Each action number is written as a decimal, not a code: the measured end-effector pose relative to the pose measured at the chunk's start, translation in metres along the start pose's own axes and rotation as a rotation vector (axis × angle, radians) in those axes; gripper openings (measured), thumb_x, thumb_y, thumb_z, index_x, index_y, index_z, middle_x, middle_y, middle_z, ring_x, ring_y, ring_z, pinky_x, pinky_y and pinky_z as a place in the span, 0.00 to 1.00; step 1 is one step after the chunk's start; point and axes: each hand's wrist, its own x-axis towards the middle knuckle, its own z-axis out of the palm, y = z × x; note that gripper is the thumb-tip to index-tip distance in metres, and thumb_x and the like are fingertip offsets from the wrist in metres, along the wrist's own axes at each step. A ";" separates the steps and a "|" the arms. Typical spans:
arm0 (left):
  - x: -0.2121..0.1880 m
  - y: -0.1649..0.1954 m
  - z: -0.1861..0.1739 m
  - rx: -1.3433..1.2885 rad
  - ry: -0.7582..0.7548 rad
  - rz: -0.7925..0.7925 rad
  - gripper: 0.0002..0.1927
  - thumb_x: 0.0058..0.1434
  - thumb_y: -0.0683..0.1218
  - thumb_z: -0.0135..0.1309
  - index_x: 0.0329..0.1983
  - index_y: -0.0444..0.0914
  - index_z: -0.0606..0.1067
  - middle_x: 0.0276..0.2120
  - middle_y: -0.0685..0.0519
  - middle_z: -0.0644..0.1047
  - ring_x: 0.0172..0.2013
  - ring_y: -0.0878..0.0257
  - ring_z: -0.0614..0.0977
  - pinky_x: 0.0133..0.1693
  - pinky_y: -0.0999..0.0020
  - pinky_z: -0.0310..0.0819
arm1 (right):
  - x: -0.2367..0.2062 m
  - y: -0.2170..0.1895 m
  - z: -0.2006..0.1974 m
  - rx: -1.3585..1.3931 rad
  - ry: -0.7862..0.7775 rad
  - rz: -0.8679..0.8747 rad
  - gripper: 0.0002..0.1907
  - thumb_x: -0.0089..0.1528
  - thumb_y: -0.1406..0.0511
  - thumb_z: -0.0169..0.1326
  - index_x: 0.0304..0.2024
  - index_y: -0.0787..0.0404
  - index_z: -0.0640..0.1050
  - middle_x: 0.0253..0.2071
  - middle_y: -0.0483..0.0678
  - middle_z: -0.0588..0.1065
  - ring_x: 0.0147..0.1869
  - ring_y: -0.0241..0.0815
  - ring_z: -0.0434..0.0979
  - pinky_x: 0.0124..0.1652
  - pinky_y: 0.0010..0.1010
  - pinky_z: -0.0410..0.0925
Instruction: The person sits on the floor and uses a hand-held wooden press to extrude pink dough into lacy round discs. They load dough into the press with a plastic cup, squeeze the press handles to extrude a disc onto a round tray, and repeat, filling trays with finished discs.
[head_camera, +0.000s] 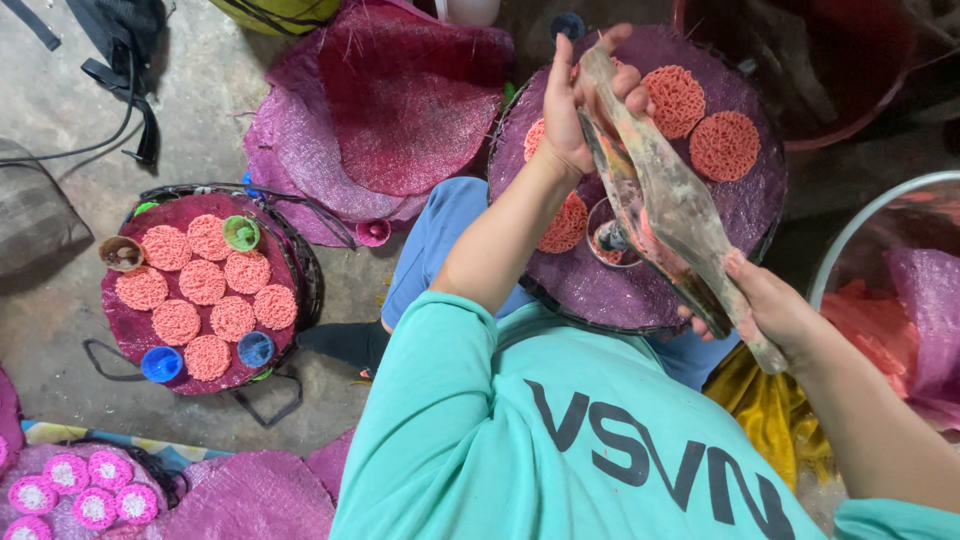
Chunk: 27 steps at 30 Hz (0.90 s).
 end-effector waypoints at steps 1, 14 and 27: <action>0.003 0.006 0.002 0.006 -0.017 0.005 0.38 0.70 0.75 0.31 0.67 0.44 0.60 0.27 0.52 0.68 0.31 0.54 0.74 0.43 0.51 0.77 | 0.002 -0.003 0.003 -0.030 0.042 -0.008 0.31 0.73 0.50 0.30 0.58 0.67 0.73 0.37 0.60 0.78 0.31 0.46 0.76 0.33 0.39 0.71; 0.017 -0.016 0.003 -0.053 0.094 -0.011 0.33 0.68 0.75 0.38 0.51 0.43 0.67 0.19 0.56 0.63 0.22 0.59 0.70 0.32 0.57 0.73 | -0.018 0.001 0.003 -0.224 0.276 -0.089 0.26 0.73 0.52 0.39 0.45 0.69 0.76 0.29 0.53 0.76 0.24 0.40 0.70 0.26 0.31 0.67; 0.003 0.006 0.003 0.030 0.182 0.008 0.35 0.66 0.76 0.35 0.45 0.41 0.68 0.15 0.55 0.62 0.16 0.59 0.67 0.28 0.57 0.69 | 0.006 0.033 0.014 -0.155 0.212 -0.204 0.21 0.70 0.53 0.44 0.45 0.65 0.76 0.26 0.51 0.76 0.18 0.36 0.66 0.22 0.28 0.66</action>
